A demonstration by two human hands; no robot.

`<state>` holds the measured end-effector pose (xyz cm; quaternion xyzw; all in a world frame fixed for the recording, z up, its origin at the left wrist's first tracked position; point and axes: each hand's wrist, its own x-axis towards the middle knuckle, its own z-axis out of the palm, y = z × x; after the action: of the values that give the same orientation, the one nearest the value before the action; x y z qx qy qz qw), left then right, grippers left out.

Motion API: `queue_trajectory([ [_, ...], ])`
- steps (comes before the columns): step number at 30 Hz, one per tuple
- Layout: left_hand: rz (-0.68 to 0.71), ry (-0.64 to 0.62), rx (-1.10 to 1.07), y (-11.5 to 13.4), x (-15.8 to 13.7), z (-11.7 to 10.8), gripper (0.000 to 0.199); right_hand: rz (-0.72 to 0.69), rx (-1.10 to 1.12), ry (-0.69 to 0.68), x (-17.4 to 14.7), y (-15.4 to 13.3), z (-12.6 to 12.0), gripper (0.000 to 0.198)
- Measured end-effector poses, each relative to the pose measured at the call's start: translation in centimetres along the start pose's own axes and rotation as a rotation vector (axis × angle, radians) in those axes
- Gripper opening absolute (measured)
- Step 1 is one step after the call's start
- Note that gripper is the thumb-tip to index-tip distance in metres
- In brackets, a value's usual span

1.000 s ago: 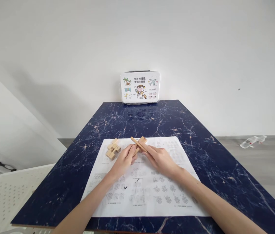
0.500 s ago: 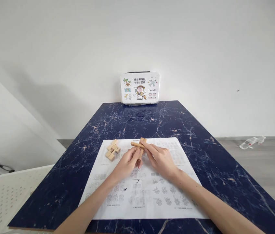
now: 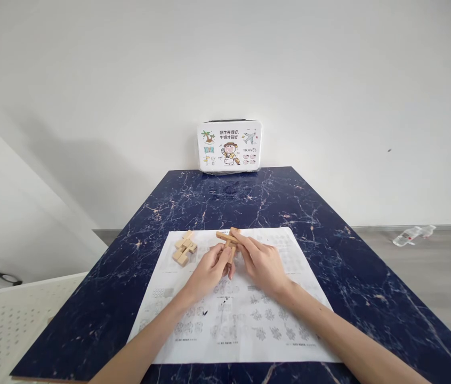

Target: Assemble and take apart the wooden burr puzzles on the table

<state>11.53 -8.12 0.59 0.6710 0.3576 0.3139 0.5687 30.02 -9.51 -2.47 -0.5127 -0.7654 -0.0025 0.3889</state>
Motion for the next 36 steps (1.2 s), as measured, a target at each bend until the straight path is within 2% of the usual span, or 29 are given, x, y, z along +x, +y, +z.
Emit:
queue_trajectory([
  [9,-0.023,0.004,-0.056,0.2,-0.1,0.0,0.04,0.006,0.132,-0.039,0.1,0.4,-0.4,0.043],
  [25,-0.04,-0.03,-0.083,0.6,-0.2,-0.1,0.039,0.001,0.171,-0.027,0.3,0.4,-0.7,0.035],
  [28,-0.03,0.02,-0.087,0.6,-0.1,-0.2,0.04,0.017,0.199,-0.041,0.3,0.3,-0.7,0.04],
  [31,-0.007,0.123,-0.119,0.6,0.1,-0.4,0.041,0.061,0.235,-0.014,0.3,0.4,-0.5,0.047],
  [33,0.008,0.192,-0.141,0.6,0.2,-0.6,0.041,0.066,0.232,-0.003,0.2,0.7,-0.3,0.045],
  [36,0.019,0.254,-0.152,0.5,0.3,-0.7,0.042,-0.009,0.192,-0.031,0.1,1.2,0.2,0.038],
])
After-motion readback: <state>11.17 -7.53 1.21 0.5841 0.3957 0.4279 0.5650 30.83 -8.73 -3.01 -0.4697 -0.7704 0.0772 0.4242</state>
